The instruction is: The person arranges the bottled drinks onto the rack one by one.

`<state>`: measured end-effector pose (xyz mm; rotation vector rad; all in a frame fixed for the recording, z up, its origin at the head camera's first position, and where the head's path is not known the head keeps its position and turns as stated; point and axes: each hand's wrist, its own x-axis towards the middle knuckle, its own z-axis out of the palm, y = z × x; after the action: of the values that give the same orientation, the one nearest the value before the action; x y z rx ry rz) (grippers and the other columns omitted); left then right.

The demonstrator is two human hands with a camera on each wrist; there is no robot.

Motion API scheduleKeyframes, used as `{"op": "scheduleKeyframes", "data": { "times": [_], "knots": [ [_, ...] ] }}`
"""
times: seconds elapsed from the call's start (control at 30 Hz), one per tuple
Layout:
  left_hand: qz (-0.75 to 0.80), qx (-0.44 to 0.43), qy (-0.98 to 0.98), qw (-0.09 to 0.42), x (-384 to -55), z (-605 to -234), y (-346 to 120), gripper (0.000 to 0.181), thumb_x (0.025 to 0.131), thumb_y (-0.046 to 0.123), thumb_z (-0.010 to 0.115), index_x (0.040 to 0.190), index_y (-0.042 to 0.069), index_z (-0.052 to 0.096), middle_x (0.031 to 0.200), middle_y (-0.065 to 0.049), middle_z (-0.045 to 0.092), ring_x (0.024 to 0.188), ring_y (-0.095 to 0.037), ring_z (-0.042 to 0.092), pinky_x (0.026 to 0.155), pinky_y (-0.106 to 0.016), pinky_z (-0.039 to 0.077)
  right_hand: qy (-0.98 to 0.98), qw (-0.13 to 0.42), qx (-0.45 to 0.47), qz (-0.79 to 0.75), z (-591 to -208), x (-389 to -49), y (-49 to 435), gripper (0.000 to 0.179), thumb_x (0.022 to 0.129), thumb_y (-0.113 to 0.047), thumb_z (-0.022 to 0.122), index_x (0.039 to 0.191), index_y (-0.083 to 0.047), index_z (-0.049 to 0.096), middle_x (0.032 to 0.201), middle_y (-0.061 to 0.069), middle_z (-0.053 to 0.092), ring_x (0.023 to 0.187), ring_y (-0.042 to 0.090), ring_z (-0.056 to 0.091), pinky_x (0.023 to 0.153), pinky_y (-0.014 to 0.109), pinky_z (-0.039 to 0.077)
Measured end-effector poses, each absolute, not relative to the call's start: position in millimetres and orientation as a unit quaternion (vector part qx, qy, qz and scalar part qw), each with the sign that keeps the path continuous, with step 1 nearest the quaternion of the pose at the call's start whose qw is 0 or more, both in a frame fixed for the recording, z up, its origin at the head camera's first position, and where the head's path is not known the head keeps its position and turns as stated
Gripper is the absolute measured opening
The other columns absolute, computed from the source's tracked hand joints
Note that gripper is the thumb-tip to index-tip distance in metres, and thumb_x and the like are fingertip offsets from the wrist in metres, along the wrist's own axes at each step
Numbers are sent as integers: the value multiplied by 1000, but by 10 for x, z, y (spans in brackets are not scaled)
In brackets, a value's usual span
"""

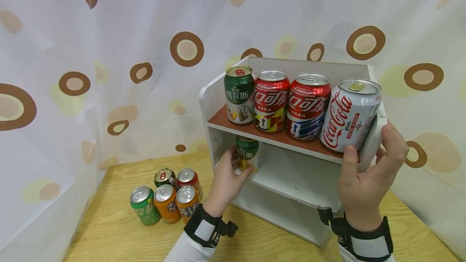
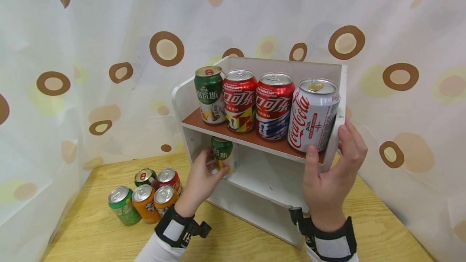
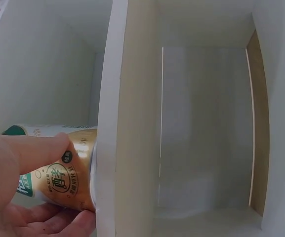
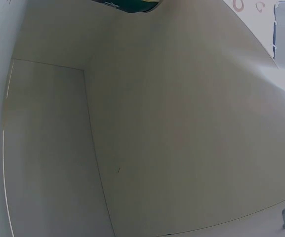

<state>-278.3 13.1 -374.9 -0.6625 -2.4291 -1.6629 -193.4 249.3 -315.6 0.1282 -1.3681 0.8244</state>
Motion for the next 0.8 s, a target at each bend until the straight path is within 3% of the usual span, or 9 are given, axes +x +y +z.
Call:
{"op": "scheduleKeyframes", "data": {
  "times": [0.8],
  "knots": [
    [-540, -231, -806, 76, -2619, -3833, 375, 69, 91, 12, 80, 149, 0, 44, 138, -18, 58, 124, -29, 62, 102, -33, 56, -619, 692, 56, 368, -3155, -1934, 2504, 48, 99, -34, 60, 124, 4, 44, 137, 17, 49, 131, 31, 48, 102, 21, 43]
  ]
}}
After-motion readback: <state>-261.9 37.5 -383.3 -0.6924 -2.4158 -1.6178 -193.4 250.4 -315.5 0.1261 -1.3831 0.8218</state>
